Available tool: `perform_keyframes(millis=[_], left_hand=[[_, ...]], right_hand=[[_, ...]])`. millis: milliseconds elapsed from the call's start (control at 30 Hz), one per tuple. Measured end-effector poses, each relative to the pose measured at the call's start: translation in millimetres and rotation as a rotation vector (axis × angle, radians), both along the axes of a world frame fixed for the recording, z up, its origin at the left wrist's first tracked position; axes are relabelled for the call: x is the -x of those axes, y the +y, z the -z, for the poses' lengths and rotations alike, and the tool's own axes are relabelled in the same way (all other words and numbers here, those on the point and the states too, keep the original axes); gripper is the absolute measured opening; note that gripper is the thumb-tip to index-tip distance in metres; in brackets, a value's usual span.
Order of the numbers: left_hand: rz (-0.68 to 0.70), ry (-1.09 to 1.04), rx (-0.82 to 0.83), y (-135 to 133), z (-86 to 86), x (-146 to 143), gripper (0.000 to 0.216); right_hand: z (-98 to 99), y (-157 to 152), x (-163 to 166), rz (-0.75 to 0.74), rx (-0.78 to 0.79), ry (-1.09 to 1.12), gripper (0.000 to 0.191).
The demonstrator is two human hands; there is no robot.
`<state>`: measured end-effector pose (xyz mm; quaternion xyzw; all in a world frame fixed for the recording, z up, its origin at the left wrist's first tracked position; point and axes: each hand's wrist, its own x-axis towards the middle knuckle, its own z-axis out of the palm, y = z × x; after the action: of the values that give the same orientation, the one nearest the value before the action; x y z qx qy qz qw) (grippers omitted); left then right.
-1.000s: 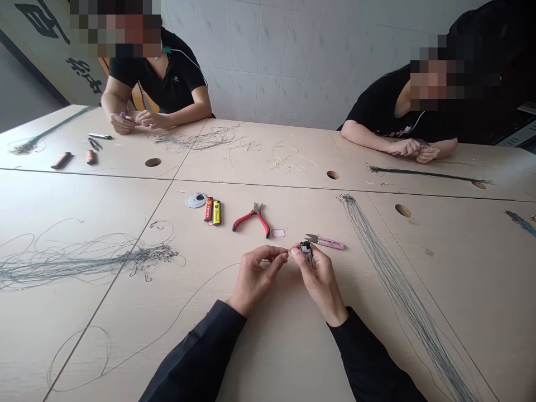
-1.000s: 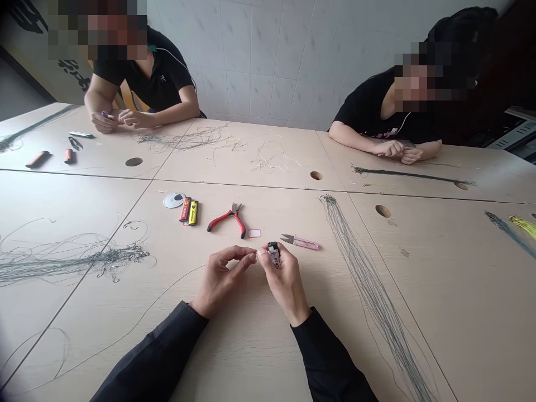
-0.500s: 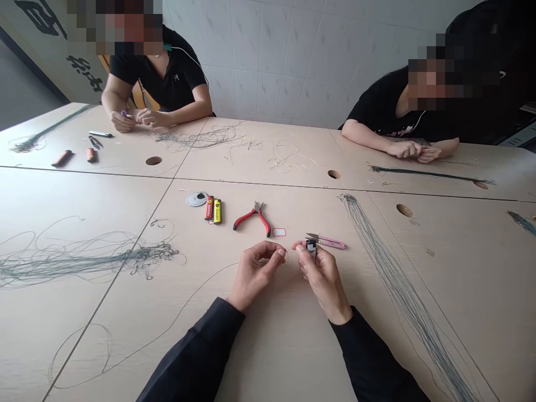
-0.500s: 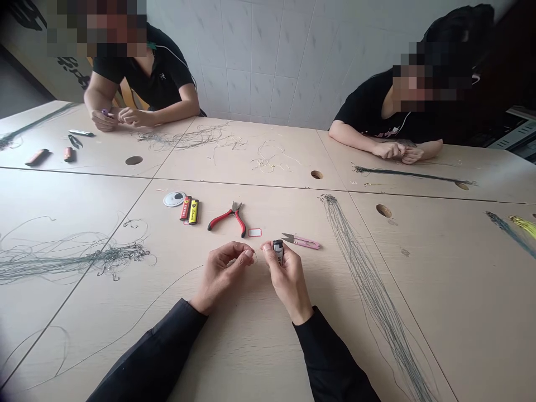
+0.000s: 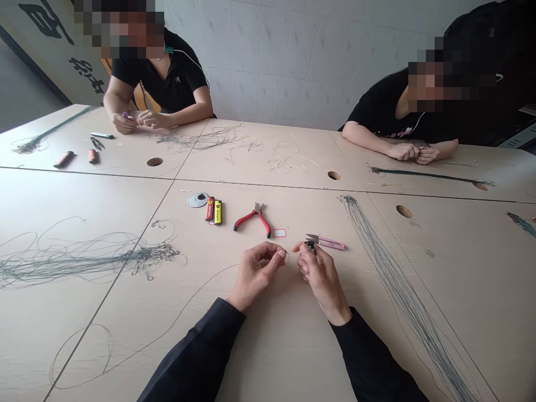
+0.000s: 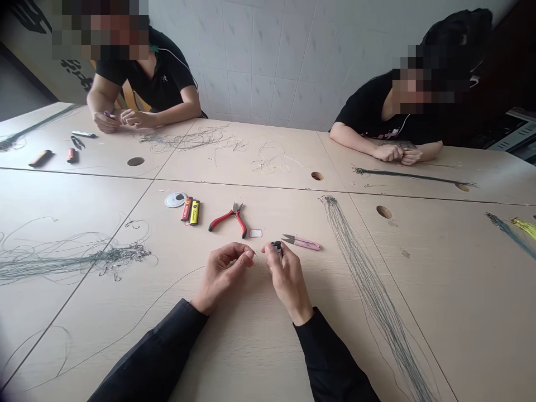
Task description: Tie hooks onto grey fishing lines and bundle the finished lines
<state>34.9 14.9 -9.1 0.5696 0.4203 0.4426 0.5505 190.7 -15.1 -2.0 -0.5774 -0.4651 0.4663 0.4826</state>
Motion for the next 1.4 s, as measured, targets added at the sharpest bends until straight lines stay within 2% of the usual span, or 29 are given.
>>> perform_keyframes(millis=[167, 367, 467, 1033, 1100, 1233, 1400], left_hand=[[-0.029, 0.048, -0.061, -1, -2.5, -1, 0.018], [-0.064, 0.139, -0.24, -1, -4.5, -4, 0.012], [-0.057, 0.159, -0.279, -2, -3.1, -5, 0.011], [-0.01, 0.193, -0.296, -2, -2.4, -4, 0.011], [-0.008, 0.194, -0.29, -2, -3.4, -4, 0.011], [-0.015, 0.182, -0.268, -3, -5.6, -4, 0.012], [-0.04, 0.172, -0.245, -3, -4.6, -4, 0.013]], right_hand=[[-8.9, 1, 4, -0.007, 0.047, -0.086, 0.059], [-2.3, 2, 2, -0.005, 0.032, -0.335, 0.061], [1.0, 2, 1, -0.005, 0.038, -0.39, 0.059], [3.9, 3, 3, -0.031, 0.001, -0.375, 0.049], [2.2, 3, 1, -0.008, -0.007, -0.324, 0.05], [-7.4, 3, -3, 0.132, 0.028, -0.103, 0.05], [-11.3, 1, -4, 0.033, 0.028, -0.075, 0.051]])
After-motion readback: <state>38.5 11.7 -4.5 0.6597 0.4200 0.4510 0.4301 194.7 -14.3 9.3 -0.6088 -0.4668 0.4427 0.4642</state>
